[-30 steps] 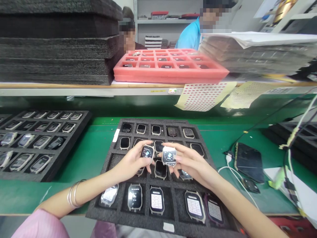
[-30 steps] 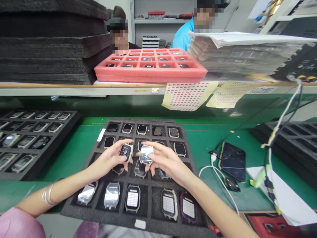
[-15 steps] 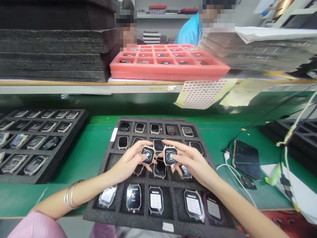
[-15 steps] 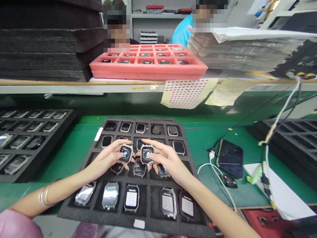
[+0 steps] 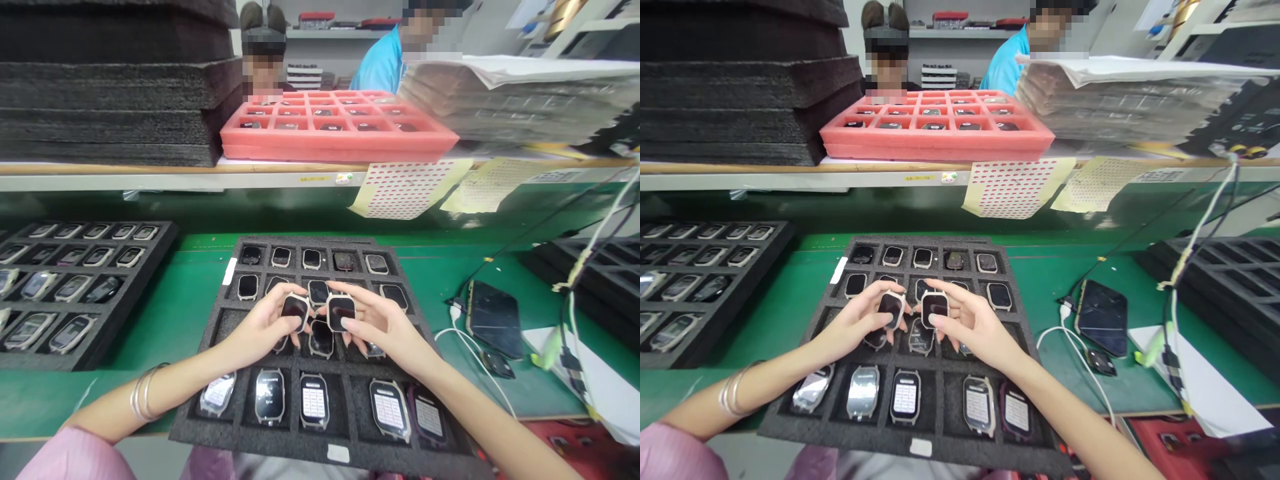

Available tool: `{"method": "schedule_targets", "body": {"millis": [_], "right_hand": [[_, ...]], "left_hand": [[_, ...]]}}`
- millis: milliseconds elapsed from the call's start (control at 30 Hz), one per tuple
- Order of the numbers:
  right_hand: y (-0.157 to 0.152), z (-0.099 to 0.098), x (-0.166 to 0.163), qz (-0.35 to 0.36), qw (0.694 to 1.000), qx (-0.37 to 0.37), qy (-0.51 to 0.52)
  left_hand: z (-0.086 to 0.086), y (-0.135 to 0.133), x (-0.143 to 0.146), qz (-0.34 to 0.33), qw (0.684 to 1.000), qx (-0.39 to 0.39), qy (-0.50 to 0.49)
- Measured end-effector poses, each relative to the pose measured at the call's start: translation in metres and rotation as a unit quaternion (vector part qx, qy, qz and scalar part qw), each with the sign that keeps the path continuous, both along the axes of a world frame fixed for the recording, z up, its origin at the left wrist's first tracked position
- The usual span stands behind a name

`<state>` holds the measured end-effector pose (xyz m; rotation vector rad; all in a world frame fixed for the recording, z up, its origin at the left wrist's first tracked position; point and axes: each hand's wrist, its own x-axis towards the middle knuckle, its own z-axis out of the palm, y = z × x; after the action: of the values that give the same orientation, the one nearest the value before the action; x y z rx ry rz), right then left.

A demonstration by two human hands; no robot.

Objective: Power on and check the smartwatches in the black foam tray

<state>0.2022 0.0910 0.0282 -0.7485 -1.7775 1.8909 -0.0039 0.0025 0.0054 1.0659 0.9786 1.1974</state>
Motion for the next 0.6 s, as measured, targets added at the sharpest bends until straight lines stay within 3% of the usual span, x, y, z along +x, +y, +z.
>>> {"method": "schedule_targets", "body": {"millis": [267, 600], "right_hand": [[-0.0004, -0.0019, -0.0008, 0.046, 0.998, -0.032, 0.021], [0.0015, -0.0050, 0.0009, 0.078, 0.996, -0.034, 0.019]], "left_hand": [[-0.0021, -0.0055, -0.0032, 0.027, 0.986, 0.029, 0.160], [0.0008, -0.0062, -0.0006, 0.027, 0.987, 0.033, 0.155]]}}
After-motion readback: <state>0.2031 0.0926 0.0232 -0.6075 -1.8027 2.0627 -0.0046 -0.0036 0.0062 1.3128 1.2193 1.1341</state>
